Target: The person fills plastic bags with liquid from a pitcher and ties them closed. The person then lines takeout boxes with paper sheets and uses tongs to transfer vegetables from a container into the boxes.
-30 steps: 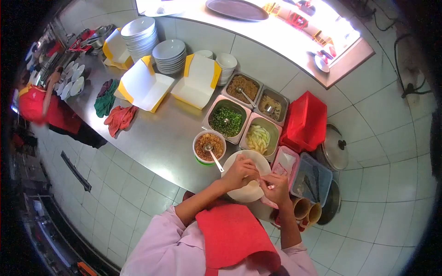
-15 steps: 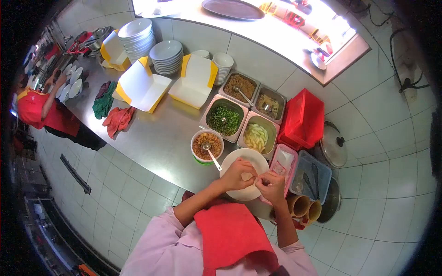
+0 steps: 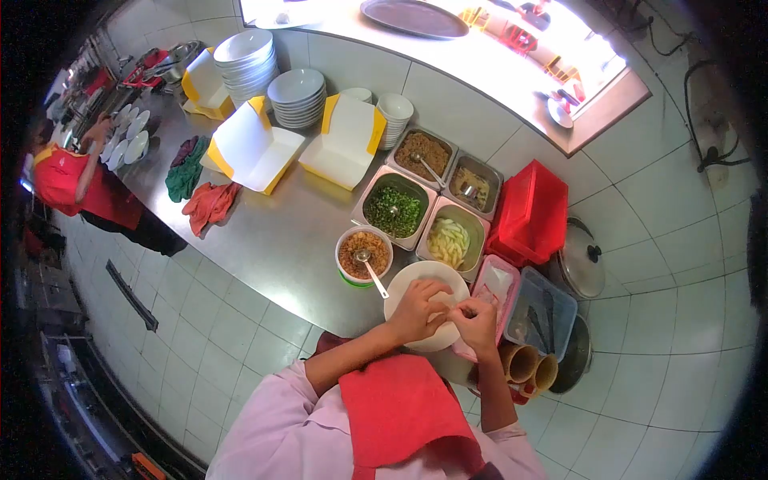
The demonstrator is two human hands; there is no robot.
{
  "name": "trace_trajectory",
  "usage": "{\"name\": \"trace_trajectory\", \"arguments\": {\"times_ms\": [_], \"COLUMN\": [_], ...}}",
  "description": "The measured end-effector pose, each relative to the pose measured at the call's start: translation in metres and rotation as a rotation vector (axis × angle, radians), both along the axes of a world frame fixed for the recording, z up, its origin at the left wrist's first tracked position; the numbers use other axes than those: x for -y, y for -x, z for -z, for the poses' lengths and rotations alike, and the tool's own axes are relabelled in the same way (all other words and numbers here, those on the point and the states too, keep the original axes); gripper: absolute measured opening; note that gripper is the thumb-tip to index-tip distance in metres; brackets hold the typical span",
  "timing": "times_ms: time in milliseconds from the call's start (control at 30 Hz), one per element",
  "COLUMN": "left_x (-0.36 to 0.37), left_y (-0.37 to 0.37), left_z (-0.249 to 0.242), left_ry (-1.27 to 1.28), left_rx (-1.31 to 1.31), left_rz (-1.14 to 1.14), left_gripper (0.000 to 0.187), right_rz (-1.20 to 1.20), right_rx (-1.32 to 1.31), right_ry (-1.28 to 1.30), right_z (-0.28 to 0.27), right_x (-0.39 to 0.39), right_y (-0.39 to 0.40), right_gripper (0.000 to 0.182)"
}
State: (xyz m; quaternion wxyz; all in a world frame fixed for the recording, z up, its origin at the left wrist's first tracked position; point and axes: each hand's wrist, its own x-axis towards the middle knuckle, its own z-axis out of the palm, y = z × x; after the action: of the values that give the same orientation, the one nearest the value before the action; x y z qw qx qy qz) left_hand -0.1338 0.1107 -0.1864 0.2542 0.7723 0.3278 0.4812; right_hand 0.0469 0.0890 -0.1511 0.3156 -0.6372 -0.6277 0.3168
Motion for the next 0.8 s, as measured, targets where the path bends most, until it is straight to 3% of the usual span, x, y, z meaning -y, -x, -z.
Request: {"name": "trace_trajectory", "arguments": {"times_ms": [200, 267, 367, 467, 600, 667, 800], "left_x": [-0.005, -0.007, -0.01, -0.008, -0.008, -0.007, -0.007], "left_y": [-0.001, 0.002, 0.004, 0.0, 0.0, -0.002, -0.007], "left_z": [-0.005, -0.002, -0.005, -0.003, -0.005, -0.001, 0.002], "left_ry": [-0.024, -0.018, -0.022, -0.008, -0.022, -0.023, 0.004], "left_rx": [-0.015, -0.054, -0.011, 0.069, 0.126, 0.166, 0.143], "left_rz": [-0.012, -0.014, -0.009, -0.032, 0.042, 0.07, 0.075], "left_gripper": [0.016, 0.01, 0.011, 0.011, 0.011, 0.013, 0.016], "right_rz": [0.045, -0.146, -0.33, -0.35, -0.325, -0.243, -0.277], "right_rx": [-0.074, 0.163, 0.277, 0.357, 0.317, 0.178, 0.161], "right_ry": [0.082, -0.174, -0.285, -0.266, -0.215, -0.109, -0.135], "right_z": [-0.006, -0.043, -0.042, -0.026, -0.022, -0.023, -0.027], "right_x": [-0.001, -0.002, 0.001, 0.002, 0.005, 0.008, 0.01], "right_y": [-0.008, 0.011, 0.01, -0.001, -0.003, -0.001, 0.002], "right_gripper": [0.009, 0.012, 0.014, 0.011, 0.01, 0.01, 0.009]}}
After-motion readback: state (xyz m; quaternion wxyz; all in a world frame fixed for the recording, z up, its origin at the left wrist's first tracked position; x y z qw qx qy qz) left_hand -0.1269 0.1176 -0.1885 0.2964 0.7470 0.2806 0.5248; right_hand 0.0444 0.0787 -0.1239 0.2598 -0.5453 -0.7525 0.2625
